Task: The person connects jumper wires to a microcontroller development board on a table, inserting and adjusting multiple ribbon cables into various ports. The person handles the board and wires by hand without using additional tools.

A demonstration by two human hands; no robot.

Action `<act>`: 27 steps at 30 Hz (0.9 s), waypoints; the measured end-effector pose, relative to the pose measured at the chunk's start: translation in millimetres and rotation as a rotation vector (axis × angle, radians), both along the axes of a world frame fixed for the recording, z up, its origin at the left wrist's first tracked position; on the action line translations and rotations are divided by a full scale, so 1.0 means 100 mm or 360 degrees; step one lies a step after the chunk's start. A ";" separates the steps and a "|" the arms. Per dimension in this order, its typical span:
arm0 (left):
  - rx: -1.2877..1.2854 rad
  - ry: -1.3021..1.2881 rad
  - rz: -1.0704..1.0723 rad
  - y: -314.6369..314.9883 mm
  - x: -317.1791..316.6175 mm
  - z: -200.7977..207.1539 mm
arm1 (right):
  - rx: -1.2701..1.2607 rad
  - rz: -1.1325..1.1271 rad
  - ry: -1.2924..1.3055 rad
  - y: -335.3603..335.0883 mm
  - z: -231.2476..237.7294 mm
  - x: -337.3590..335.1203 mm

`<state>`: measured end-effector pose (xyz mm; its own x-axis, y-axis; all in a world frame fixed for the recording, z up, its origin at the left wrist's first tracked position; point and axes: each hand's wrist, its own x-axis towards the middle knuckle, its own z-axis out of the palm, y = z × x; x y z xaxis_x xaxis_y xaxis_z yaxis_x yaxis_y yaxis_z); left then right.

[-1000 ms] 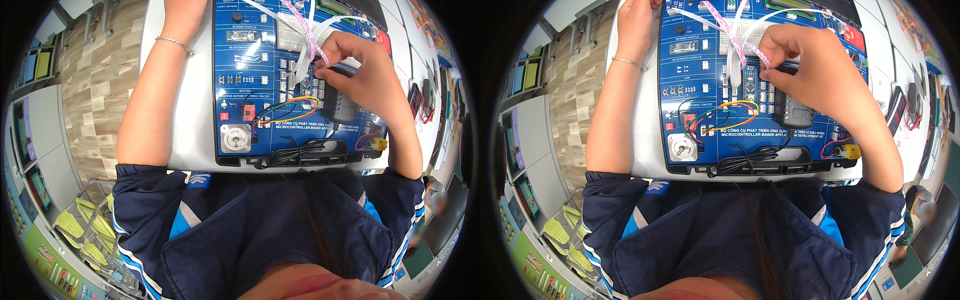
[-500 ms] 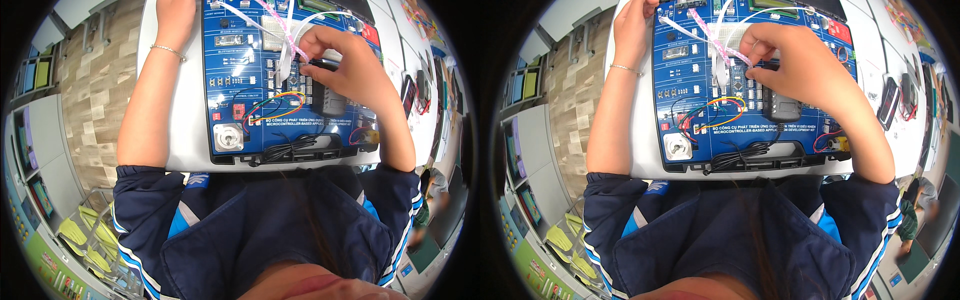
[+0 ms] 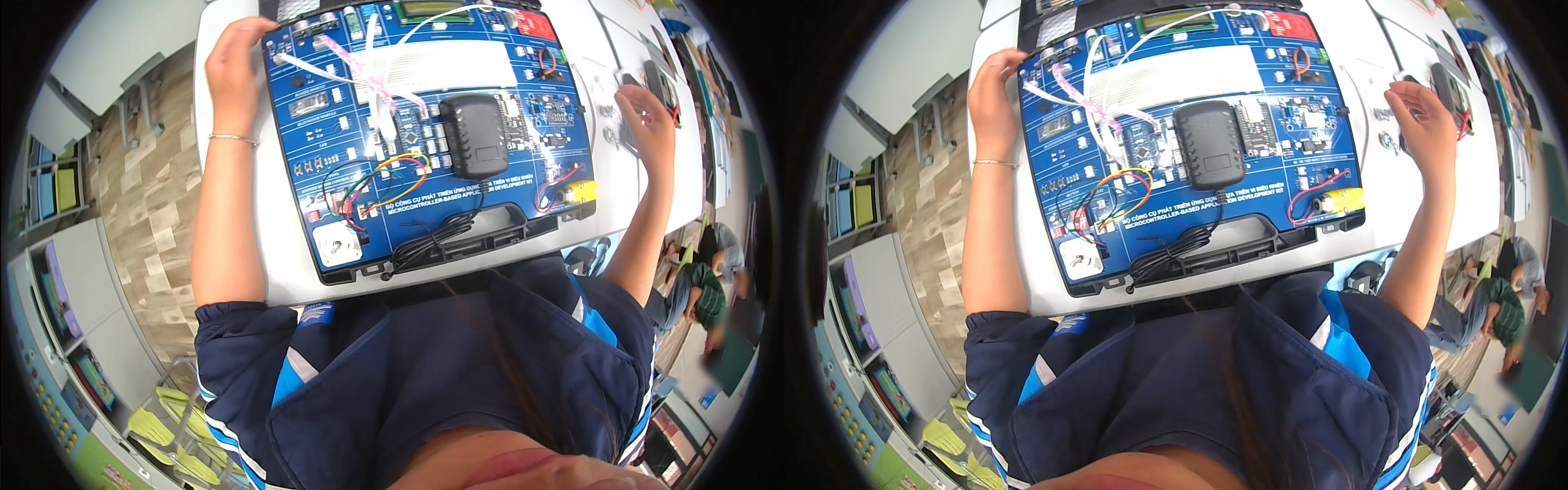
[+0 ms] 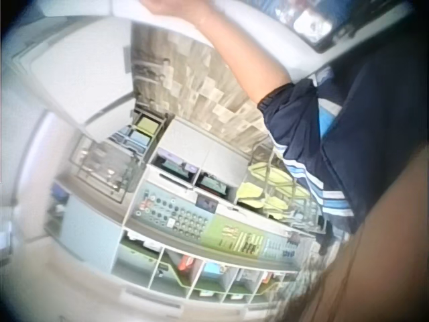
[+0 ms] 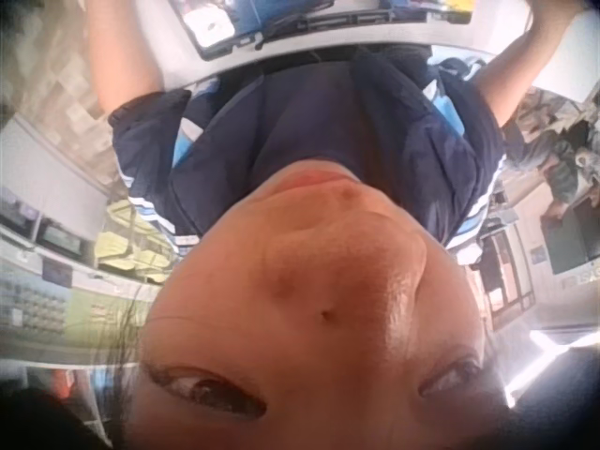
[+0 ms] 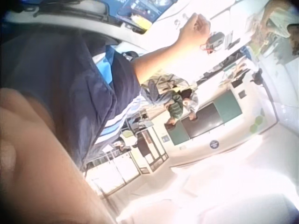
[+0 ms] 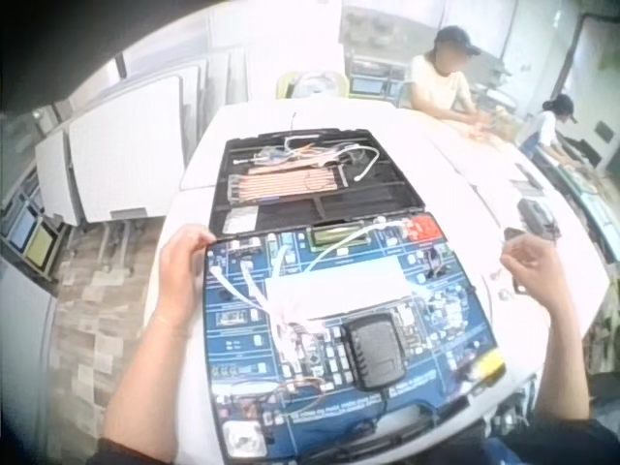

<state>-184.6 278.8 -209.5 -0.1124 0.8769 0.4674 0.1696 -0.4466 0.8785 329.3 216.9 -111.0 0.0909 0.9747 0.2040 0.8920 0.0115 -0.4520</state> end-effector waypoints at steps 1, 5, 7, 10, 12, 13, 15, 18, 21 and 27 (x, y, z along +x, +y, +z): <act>-0.0107 -0.0377 0.0055 0.04 -0.03 -0.03 | -0.0020 -0.0039 -0.0085 -0.02 -0.04 0.03; -0.0322 -0.1150 0.0143 0.16 -0.21 -0.05 | -0.0033 -0.0135 -0.0233 0.00 -0.18 0.19; -0.0323 -0.1143 0.0088 0.18 -0.18 -0.05 | -0.0051 -0.0150 -0.0136 0.12 -0.30 0.28; -0.0305 -0.1055 0.0039 0.17 -0.17 -0.07 | -0.0069 -0.0157 -0.0189 0.31 -0.49 0.13; -0.0294 -0.1030 0.0028 0.15 -0.18 -0.08 | -0.0003 -0.0102 -0.0259 0.38 -0.56 -0.03; -0.0292 -0.1047 0.0026 0.15 -0.18 -0.08 | 0.0041 -0.0080 -0.0252 0.44 -0.63 -0.05; -0.0276 -0.1075 0.0020 0.15 -0.17 -0.08 | 0.0141 -0.0045 -0.0242 0.53 -0.71 -0.06; -0.0278 -0.1007 0.0022 0.14 -0.11 -0.07 | 0.0170 -0.0037 -0.0194 0.53 -0.77 0.04; -0.0257 -0.0990 -0.0017 0.19 -0.25 -0.14 | 0.0208 -0.0170 0.0151 0.56 -0.81 0.05; -0.0290 -0.0968 -0.0015 0.13 -0.27 -0.19 | 0.0258 -0.0028 0.0793 0.46 -0.60 0.12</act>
